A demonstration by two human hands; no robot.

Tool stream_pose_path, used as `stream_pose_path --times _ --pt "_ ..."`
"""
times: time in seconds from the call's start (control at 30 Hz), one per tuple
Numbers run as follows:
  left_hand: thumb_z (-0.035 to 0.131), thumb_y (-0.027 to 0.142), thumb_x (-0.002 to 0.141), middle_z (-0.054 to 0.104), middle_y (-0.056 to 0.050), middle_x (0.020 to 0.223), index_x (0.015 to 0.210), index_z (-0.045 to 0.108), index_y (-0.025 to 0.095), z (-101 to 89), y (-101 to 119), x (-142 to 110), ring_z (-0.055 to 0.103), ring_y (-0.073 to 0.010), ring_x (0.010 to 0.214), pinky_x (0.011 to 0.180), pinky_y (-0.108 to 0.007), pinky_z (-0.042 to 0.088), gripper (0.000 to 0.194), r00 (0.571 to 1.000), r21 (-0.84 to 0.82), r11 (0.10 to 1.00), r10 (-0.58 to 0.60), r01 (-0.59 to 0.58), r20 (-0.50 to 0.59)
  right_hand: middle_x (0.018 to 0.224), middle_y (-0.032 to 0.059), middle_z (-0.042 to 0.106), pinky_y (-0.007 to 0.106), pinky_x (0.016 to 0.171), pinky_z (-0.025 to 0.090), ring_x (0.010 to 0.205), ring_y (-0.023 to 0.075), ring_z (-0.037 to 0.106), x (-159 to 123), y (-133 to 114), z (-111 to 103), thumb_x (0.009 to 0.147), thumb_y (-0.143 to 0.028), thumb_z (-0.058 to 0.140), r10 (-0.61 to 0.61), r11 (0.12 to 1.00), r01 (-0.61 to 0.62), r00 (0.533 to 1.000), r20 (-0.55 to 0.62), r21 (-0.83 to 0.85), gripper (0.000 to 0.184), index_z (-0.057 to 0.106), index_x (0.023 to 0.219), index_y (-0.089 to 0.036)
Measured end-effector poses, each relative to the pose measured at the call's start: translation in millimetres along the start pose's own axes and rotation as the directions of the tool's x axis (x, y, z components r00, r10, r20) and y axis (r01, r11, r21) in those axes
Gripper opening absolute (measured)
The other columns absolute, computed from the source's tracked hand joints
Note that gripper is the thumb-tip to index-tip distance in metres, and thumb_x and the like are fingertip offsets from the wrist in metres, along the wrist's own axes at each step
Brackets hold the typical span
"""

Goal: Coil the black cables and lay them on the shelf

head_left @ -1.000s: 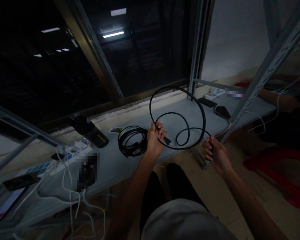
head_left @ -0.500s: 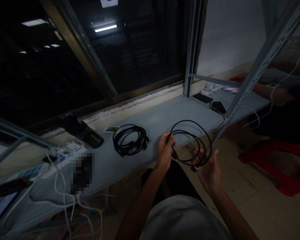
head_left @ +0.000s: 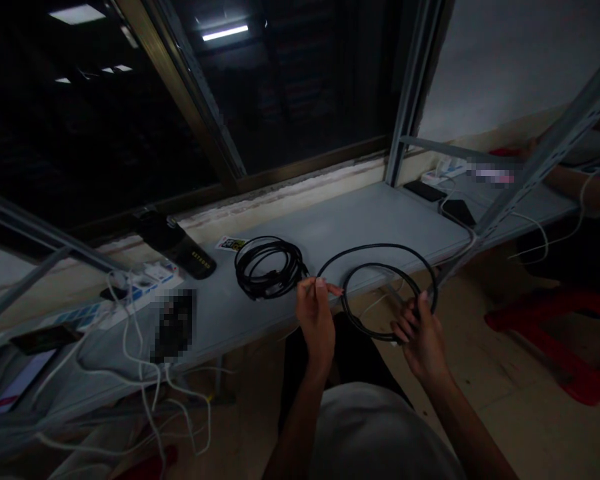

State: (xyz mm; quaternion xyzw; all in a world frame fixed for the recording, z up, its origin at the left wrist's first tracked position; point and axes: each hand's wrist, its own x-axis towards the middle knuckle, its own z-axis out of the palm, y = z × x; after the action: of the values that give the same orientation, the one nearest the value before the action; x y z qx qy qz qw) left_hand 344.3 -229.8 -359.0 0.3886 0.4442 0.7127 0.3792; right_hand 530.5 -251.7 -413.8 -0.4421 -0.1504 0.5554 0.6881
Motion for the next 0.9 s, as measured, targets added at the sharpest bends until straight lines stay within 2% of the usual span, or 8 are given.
stream_pose_path --times 0.1,0.23,0.33,0.47,0.63,0.7,0.77,0.9 --pt "0.093 0.062 0.106 0.071 -0.001 0.083 0.110 0.074 0.024 -3.8 10.4 2.7 0.071 -0.0185 0.081 0.090 -0.031 0.059 0.043 0.995 -0.176 0.980 -0.098 0.094 -0.016 0.069 -0.0076 0.032 0.018 0.041 0.033 0.054 0.0069 0.033 -0.5 1.4 0.6 0.082 -0.087 0.103 0.010 1.000 -0.010 1.000 -0.003 -0.022 0.080 0.053 0.084 -0.024" --pt "0.100 0.060 0.098 0.071 -0.002 0.097 0.101 0.071 0.022 -3.4 -4.9 -16.5 0.072 -0.0162 0.089 0.095 -0.030 0.062 0.049 0.947 -0.363 0.893 -0.312 0.264 -0.080 0.067 -0.0074 0.031 0.020 0.041 0.037 0.052 0.0081 0.032 -6.7 8.7 9.2 0.090 -0.084 0.099 0.006 1.000 -0.007 0.998 0.069 0.016 0.081 0.044 0.081 -0.025" --pt "0.103 0.061 0.094 0.071 -0.004 0.107 0.099 0.070 0.022 -2.4 -26.6 -48.0 0.072 -0.0175 0.102 0.104 -0.031 0.061 0.051 0.885 -0.397 0.865 -0.412 0.305 -0.217 0.065 -0.0067 0.032 0.023 0.041 0.040 0.051 0.0093 0.032 -12.7 17.5 15.8 0.094 -0.083 0.096 0.036 0.998 -0.040 0.995 0.088 0.040 0.083 0.038 0.080 -0.025" --pt "0.100 0.071 0.094 0.074 -0.006 0.123 0.109 0.074 0.025 -5.7 -45.8 -84.7 0.072 -0.0201 0.122 0.109 -0.029 0.058 0.055 0.817 -0.339 0.886 -0.436 0.316 -0.379 0.064 -0.0081 0.026 0.024 0.038 0.034 0.049 0.0079 0.018 -20.6 28.4 19.9 0.099 -0.077 0.096 0.076 0.989 -0.096 0.983 0.169 0.111 0.082 0.036 0.080 -0.024" --pt "0.107 0.069 0.086 0.076 -0.011 0.136 0.115 0.075 0.027 -9.4 -51.5 -101.4 0.076 -0.0272 0.132 0.109 -0.038 0.064 0.061 0.752 -0.478 0.784 -0.576 0.396 -0.322 0.068 -0.0066 0.027 0.025 0.041 0.037 0.052 0.0090 0.022 -38.0 41.5 25.6 0.098 -0.082 0.093 0.109 0.990 -0.121 0.984 0.140 0.079 0.080 0.040 0.078 -0.024" --pt "0.107 0.066 0.087 0.077 -0.014 0.138 0.123 0.077 0.027 -6.4 -48.4 -100.8 0.079 -0.0283 0.126 0.107 -0.040 0.066 0.061 0.758 -0.511 0.749 -0.600 0.421 -0.256 0.068 -0.0051 0.031 0.027 0.044 0.041 0.054 0.0102 0.029 -45.8 42.1 30.5 0.097 -0.083 0.093 0.121 0.991 -0.127 0.982 0.148 0.032 0.080 0.043 0.077 -0.024" --pt "0.104 0.067 0.091 0.078 -0.014 0.133 0.132 0.078 0.027 2.3 -43.3 -92.3 0.080 -0.0251 0.114 0.102 -0.037 0.066 0.063 0.799 -0.515 0.752 -0.569 0.412 -0.192 0.069 -0.0043 0.035 0.028 0.051 0.049 0.056 0.0110 0.034 -47.4 36.0 37.8 0.096 -0.080 0.095 0.118 0.992 -0.123 0.977 0.176 0.017 0.077 0.046 0.077 -0.024" --pt "0.098 0.063 0.099 0.076 -0.010 0.122 0.134 0.073 0.026 42.5 -39.7 -37.6 0.076 -0.0190 0.101 0.096 -0.032 0.064 0.056 0.875 -0.556 0.747 -0.480 0.366 -0.069 0.075 -0.0030 0.046 0.030 0.065 0.061 0.066 0.0133 0.051 -8.5 8.8 61.8 0.091 -0.076 0.103 -0.029 0.999 0.021 0.971 0.239 0.035 0.071 0.053 0.082 -0.025"
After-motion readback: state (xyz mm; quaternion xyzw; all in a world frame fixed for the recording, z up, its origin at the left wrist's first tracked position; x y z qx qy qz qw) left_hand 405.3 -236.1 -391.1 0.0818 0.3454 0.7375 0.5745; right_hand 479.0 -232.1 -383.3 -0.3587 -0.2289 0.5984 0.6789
